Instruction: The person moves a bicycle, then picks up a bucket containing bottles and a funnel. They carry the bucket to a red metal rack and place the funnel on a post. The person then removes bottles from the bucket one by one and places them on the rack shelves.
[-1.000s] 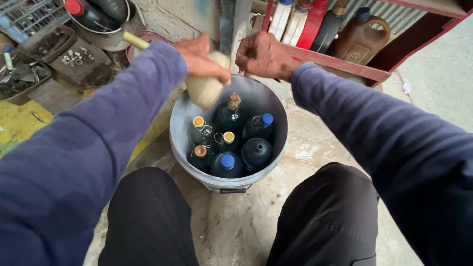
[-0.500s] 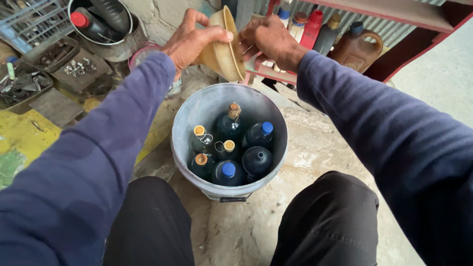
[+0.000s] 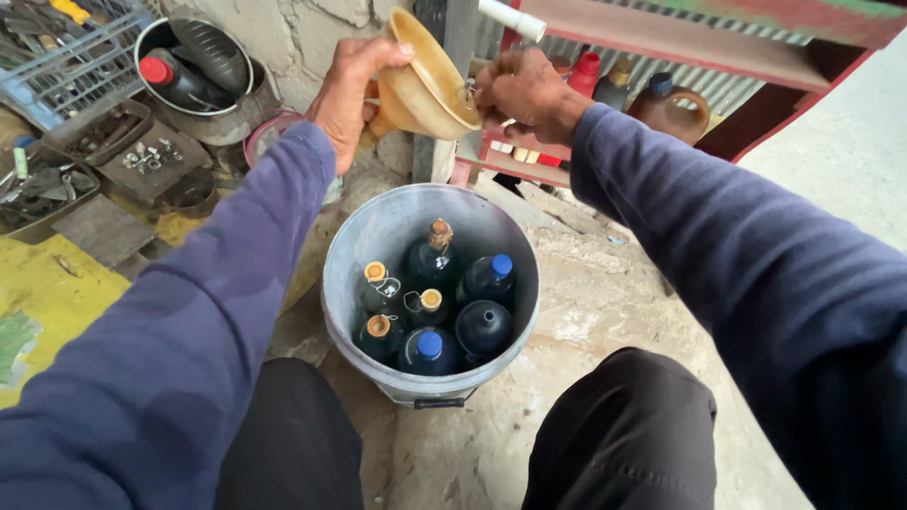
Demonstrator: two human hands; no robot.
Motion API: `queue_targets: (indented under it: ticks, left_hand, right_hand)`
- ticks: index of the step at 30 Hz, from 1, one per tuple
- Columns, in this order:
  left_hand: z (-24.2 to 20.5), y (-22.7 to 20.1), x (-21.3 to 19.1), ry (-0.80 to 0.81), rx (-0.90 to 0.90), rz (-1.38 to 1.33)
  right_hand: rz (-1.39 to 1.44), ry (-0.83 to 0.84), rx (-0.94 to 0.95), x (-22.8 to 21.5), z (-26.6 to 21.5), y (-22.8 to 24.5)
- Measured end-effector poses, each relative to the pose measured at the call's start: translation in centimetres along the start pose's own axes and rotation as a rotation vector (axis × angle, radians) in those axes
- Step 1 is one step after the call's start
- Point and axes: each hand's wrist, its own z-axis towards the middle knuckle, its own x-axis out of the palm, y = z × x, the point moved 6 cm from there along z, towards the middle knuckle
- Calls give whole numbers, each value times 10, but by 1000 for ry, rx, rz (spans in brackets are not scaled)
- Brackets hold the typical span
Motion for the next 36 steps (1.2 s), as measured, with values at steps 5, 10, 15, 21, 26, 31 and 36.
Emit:
queue_targets:
  ticks: [5,10,15,21,26,31,36]
  left_hand:
    - [2,14,7,77,-26,-414]
    - [-17,33,26,15,-176,-582]
    - [-36,37,49,27,-178,-773]
    - [-35,6,63,57,-174,-829]
    - [-26,-52,83,66,-212,-1017]
    - [-21,-115,106,55,-296,-1145]
    - [-15,-176,120,-95,-397,-1156]
  right_hand:
    - [278,40,-39,-24,17,7]
    - [410,189,-88,-37,15,27]
    - [-15,74,-174,-52,-15,49]
    - [-27,9,13,-85,-9,75]
    - [38,14,78,-126,0,119]
    - [397,223,94,-162,1,178]
    - [487,309,235,-199,-2,242]
